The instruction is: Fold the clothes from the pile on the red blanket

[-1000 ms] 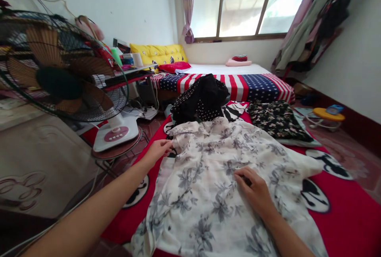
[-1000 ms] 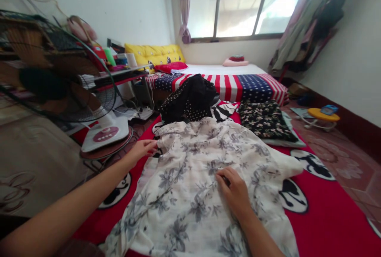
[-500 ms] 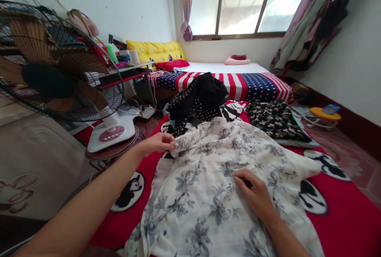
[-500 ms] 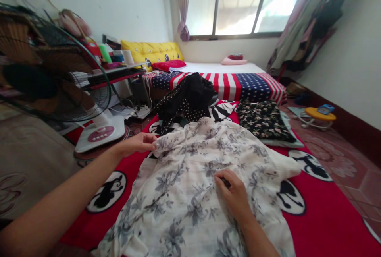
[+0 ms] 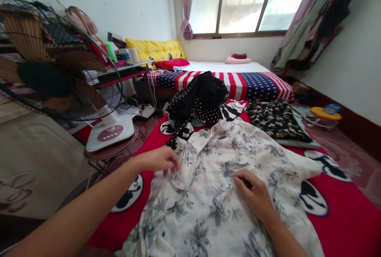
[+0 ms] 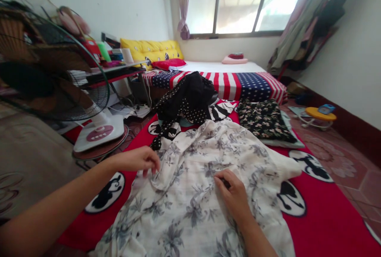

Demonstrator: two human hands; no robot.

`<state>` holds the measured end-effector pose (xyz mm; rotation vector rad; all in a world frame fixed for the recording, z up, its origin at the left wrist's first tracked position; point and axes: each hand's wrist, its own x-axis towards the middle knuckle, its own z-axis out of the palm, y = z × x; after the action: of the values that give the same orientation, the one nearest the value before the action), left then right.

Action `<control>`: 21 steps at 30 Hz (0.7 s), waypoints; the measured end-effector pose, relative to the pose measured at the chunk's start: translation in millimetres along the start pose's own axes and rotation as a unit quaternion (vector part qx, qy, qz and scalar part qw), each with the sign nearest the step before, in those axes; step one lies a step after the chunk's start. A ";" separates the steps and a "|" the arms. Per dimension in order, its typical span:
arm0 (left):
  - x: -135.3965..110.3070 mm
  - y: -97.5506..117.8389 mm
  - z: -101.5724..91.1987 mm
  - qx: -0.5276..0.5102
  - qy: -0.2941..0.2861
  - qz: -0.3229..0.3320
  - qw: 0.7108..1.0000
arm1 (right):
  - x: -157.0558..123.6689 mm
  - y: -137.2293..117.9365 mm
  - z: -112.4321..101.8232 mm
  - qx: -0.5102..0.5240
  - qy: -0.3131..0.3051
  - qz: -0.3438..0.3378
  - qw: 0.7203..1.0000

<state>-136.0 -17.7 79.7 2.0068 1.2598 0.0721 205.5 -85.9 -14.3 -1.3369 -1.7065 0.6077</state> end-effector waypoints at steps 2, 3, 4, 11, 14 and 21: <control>11.1 -1.8 -6.4 0.066 0.172 -0.063 0.981 | 0.1 -0.6 -0.1 0.002 -0.001 0.000 1.000; 17.8 -4.6 -9.3 0.110 0.259 -0.082 0.956 | 0.1 -0.4 -0.2 0.002 -0.004 0.001 1.000; 25.0 -8.2 -10.7 0.147 0.307 -0.093 0.936 | 0.0 0.0 -0.2 0.003 -0.007 0.001 1.000; 71.5 -32.2 -1.0 0.163 0.246 -0.126 0.947 | -1.0 2.8 -0.2 0.004 -0.015 0.002 1.000; 87.0 -34.9 -11.7 0.126 0.232 -0.129 0.956 | -1.0 3.3 0.0 0.003 -0.014 0.006 1.000; 114.7 -23.4 -25.6 0.075 0.181 -0.146 0.970 | 0.0 5.6 0.4 0.008 -0.018 0.013 1.000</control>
<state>-105.3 93.2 46.2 1.9686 1.8311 0.2148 208.0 -84.2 -19.0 -1.3454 -1.7115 0.6633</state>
